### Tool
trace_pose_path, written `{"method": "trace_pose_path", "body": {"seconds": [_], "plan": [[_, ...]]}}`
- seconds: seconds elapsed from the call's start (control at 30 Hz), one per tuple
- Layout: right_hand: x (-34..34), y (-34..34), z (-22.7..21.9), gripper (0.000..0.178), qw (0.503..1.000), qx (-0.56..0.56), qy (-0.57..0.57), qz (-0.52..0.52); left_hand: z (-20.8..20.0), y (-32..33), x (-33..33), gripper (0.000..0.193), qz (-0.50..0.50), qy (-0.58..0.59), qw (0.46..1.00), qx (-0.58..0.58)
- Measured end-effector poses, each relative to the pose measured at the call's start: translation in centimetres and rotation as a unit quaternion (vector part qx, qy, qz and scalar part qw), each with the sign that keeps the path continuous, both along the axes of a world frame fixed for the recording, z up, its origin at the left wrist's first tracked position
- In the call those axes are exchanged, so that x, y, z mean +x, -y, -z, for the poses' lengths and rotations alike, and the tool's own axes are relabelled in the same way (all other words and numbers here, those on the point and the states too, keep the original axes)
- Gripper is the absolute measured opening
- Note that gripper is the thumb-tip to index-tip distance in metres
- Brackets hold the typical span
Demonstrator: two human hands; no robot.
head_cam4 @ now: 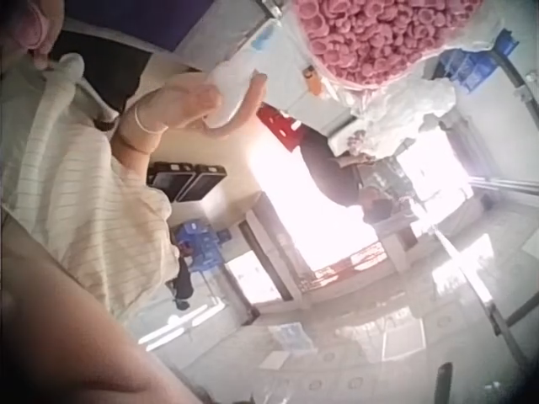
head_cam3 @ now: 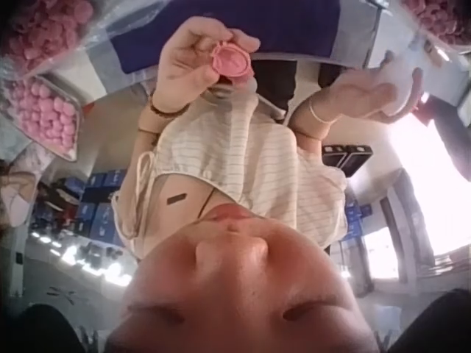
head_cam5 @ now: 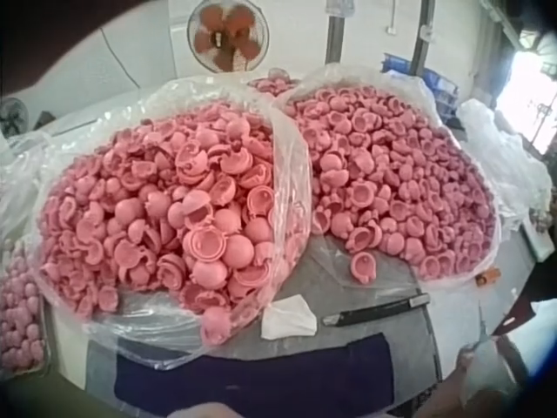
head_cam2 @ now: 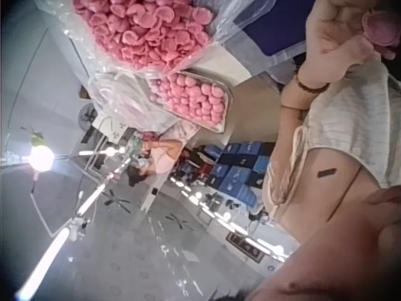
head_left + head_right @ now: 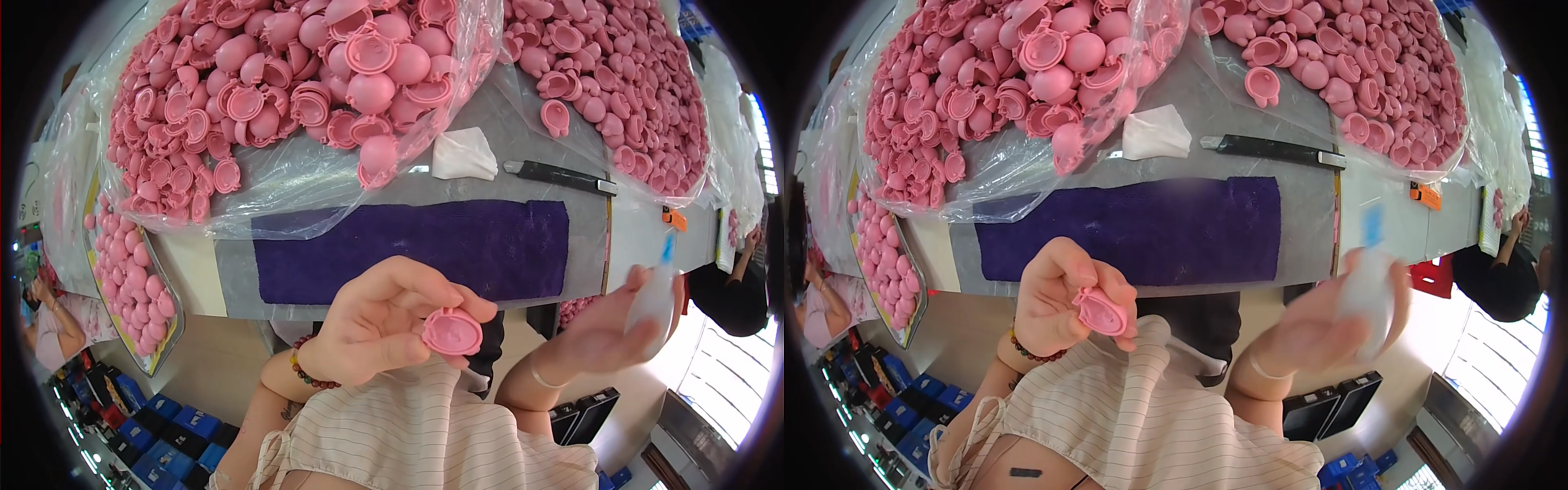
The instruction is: Applying glue to pink plastic shell components and joining them to form spheres.
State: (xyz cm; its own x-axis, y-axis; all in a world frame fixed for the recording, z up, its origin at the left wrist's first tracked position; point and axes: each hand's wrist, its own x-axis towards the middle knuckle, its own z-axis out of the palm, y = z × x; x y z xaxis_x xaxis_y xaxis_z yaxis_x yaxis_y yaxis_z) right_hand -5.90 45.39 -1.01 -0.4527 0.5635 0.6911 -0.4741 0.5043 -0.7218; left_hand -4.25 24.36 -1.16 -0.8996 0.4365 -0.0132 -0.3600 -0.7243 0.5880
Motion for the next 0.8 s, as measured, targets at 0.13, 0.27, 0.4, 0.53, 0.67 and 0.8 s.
{"method": "trace_pose_path", "body": {"seconds": [0.13, 0.27, 0.4, 0.53, 0.67, 0.8], "plan": [[-1.1, -7.3, -0.3, 0.043, 0.987, -0.004, 0.13, 0.094, 0.5, 0.1, -0.3, 0.026, 0.052, 0.053, 0.994, 0.084], [-1.6, -11.6, 0.6, 0.045, 0.958, 0.012, 0.268, 0.107, 0.6, 0.4, -0.3, 0.027, 0.07, 0.078, 0.984, 0.143], [-1.6, -11.8, 1.2, 0.046, 0.967, 0.001, 0.237, 0.097, 0.9, 0.8, -0.2, 0.027, 0.071, 0.074, 0.982, 0.158], [-2.2, -10.9, 0.1, 0.043, 0.942, 0.169, 0.102, 0.273, 0.2, 1.0, -0.3, 0.035, 0.048, 0.058, 0.992, 0.103], [-4.1, -6.6, -2.8, 0.019, 0.955, 0.27, 0.115, 0.04, -0.3, 0.6, -0.4, 0.044, -0.028, -0.044, 0.992, -0.117], [-9.4, -2.6, -3.4, 0.019, 0.866, 0.375, 0.265, -0.2, -0.2, 0.9, -0.1, 0.045, -0.044, -0.042, 0.99, -0.128]]}}
